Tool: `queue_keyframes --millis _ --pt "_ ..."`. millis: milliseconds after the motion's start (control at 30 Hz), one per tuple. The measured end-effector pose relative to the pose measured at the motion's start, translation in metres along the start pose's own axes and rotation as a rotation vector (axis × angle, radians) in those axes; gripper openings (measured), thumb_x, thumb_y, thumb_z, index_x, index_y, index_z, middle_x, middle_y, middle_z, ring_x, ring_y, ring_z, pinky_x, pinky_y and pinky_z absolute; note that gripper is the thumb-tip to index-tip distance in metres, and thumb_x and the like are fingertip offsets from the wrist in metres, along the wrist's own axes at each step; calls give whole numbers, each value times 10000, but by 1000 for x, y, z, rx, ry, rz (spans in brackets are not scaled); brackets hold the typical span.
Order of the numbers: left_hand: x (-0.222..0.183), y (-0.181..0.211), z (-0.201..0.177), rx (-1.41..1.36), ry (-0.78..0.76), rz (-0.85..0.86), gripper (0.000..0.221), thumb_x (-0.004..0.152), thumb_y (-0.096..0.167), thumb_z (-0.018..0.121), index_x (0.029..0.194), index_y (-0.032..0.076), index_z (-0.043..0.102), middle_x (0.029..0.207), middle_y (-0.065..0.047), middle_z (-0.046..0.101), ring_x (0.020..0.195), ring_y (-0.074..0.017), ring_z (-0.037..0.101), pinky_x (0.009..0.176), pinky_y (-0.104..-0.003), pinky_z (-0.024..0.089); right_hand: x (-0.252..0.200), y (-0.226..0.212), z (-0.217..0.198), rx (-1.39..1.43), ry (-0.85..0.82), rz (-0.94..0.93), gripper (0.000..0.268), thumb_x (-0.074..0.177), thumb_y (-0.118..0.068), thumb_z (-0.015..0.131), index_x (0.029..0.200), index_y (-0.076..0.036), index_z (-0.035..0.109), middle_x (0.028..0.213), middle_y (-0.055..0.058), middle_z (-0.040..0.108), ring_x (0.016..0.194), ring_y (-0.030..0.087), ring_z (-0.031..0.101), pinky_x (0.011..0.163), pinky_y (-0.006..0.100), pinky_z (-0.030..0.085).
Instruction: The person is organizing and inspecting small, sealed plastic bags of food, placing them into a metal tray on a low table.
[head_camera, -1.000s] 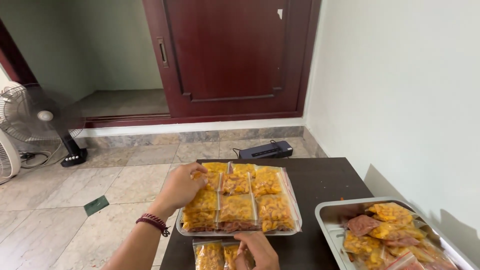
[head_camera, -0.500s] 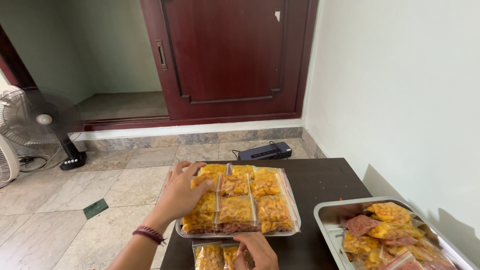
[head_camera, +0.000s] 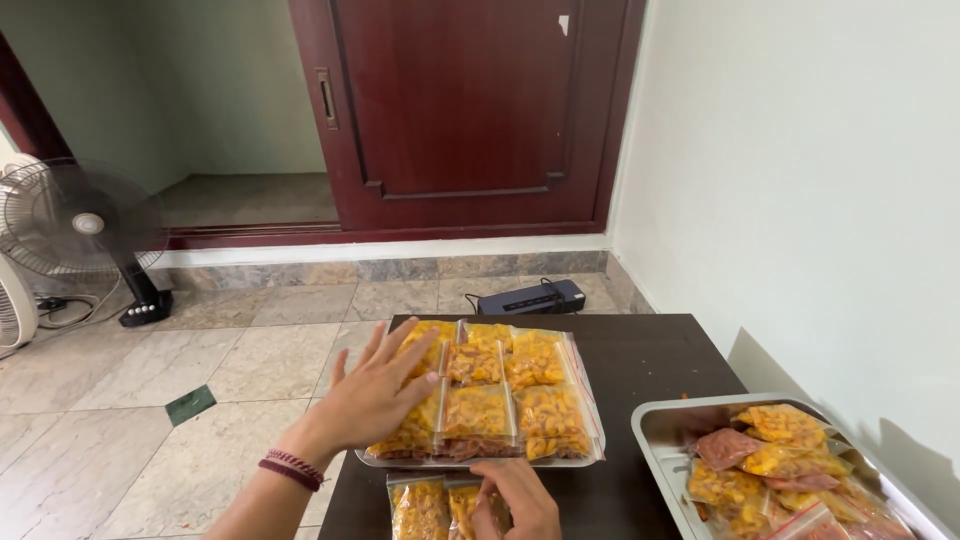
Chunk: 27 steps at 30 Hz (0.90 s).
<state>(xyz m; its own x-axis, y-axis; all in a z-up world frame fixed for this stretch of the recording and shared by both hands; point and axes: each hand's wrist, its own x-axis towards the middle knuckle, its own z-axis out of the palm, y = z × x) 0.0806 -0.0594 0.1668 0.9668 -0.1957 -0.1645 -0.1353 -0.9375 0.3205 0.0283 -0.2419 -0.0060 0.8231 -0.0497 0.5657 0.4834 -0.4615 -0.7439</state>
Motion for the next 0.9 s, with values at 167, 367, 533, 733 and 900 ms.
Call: queue_keyframes --millis 167,367,533,733,900 --pt "5 0 6 73 29 51 698 1002 596 167 1652 367 58 1744 62 -97 1597 -226 -124 1230 -684 -131 1 -3 -1 3 -8 11 269 850 -66 615 1004 -175 806 761 -14 693 686 123 672 642 277 567" --pt "4 7 10 143 -44 76 703 1014 585 142 1656 319 38 1748 77 -40 1609 -195 -116 1260 -662 -76 1 -6 -2 13 -2 12 268 831 -40 626 1003 -162 790 762 -8 679 671 128 649 616 268 544" --pt "-2 18 3 169 3 83 719 1009 596 130 1657 309 11 1745 43 -80 1599 -246 -134 1248 -653 -116 -1 0 -1 7 -4 -6 254 854 -80 608 1000 -168 796 752 -13 677 662 127 641 627 270 552" --pt "9 44 12 304 56 182 750 1005 641 151 1651 279 29 1735 -21 -41 1581 -298 -71 1235 -677 -64 -3 -8 -1 51 60 -18 305 780 -12 592 971 -158 781 729 0 667 623 134 625 586 265 536" --pt "11 58 13 355 -52 176 751 998 639 122 1659 297 25 1737 12 10 1598 -279 -59 1257 -665 -86 -1 -8 -1 71 100 -62 324 738 -11 591 974 -130 779 735 21 671 640 152 632 624 269 548"
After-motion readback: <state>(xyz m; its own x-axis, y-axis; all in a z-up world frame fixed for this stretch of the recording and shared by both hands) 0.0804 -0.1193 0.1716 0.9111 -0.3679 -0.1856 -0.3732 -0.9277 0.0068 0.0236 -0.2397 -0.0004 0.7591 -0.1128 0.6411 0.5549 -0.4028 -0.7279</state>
